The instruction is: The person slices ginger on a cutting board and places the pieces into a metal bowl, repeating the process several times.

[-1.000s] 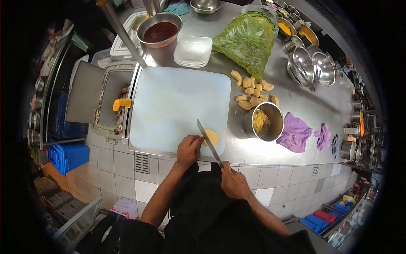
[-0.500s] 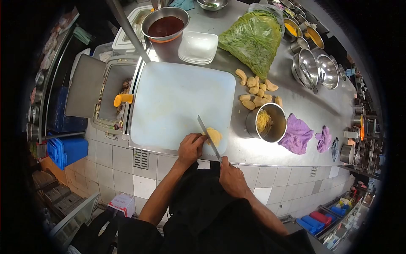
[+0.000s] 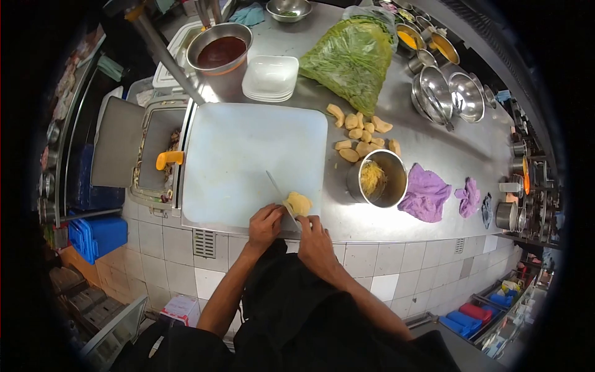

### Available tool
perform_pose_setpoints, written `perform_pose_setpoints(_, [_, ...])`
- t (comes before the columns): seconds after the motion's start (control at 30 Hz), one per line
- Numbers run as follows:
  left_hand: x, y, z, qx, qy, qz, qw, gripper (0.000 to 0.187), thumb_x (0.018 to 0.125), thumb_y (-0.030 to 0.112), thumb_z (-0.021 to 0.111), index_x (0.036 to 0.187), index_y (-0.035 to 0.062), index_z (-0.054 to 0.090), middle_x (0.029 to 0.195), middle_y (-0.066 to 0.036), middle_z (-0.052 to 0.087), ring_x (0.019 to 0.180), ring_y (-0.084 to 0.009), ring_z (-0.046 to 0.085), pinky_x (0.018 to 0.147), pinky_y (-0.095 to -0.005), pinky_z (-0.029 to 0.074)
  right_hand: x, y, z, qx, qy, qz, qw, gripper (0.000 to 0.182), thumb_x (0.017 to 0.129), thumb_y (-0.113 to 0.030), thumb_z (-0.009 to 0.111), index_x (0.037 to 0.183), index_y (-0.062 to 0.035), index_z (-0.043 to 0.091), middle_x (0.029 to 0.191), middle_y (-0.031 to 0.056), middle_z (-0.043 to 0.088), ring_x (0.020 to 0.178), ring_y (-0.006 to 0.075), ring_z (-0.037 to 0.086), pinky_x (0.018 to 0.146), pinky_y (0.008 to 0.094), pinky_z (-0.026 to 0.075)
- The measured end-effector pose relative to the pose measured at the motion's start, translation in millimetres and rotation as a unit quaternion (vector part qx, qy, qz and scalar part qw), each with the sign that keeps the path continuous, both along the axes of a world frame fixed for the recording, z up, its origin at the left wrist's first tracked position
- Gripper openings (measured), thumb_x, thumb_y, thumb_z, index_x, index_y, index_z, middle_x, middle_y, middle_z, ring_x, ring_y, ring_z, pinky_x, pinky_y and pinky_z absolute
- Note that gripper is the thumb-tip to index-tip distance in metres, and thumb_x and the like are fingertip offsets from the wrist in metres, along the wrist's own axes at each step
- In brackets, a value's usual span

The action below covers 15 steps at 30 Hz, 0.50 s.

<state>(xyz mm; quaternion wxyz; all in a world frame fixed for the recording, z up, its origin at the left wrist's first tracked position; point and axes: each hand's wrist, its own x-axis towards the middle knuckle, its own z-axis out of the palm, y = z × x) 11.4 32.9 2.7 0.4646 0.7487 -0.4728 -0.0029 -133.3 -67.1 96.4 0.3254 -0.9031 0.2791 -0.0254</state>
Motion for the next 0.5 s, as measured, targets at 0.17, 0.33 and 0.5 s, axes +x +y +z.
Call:
perform_pose_setpoints(0.17, [2.9, 4.1, 5.1, 0.028, -0.003, -0.026, 0.999, 0.025, 0.086, 0.001, 0.065, 0.109, 0.0067, 0.072, 0.103, -0.011, 0.072, 0.098, -0.0322, 0.071, 0.088, -0.0415, 0.059, 10.1, -10.2, -10.6, 0.156, 0.008, -0.039, 0.987, 0.05, 0.087, 0.002, 0.054, 0.136, -0.0031, 0.048, 0.118, 0.0265, 0.051, 0.105, 0.0461, 0.059, 0.09, 0.0517, 0.05])
perform_pose_setpoints(0.33, [2.3, 1.2, -1.3, 0.006, -0.045, -0.033, 0.998, 0.025, 0.086, 0.002, 0.065, 0.109, 0.0069, 0.072, 0.102, -0.008, 0.072, 0.095, -0.0306, 0.07, 0.087, -0.0416, 0.057, 6.9, -19.8, -7.3, 0.165, 0.014, -0.004, 0.986, 0.055, 0.087, -0.001, 0.057, 0.142, -0.0042, 0.046, 0.116, 0.0272, 0.052, 0.103, 0.047, 0.06, 0.09, 0.0533, 0.051])
perform_pose_setpoints(0.5, [5.2, -2.8, 7.0, 0.022, -0.082, -0.032, 0.996, 0.023, 0.085, 0.002, 0.066, 0.107, 0.0084, 0.072, 0.096, -0.005, 0.068, 0.088, -0.025, 0.063, 0.082, -0.0378, 0.049, -4.9, -12.0, 7.0, 0.041, 0.064, 0.02, 0.997, 0.046, 0.097, -0.012, 0.056, 0.14, -0.0007, 0.045, 0.112, 0.0304, 0.059, 0.092, 0.0515, 0.064, 0.082, 0.0571, 0.053])
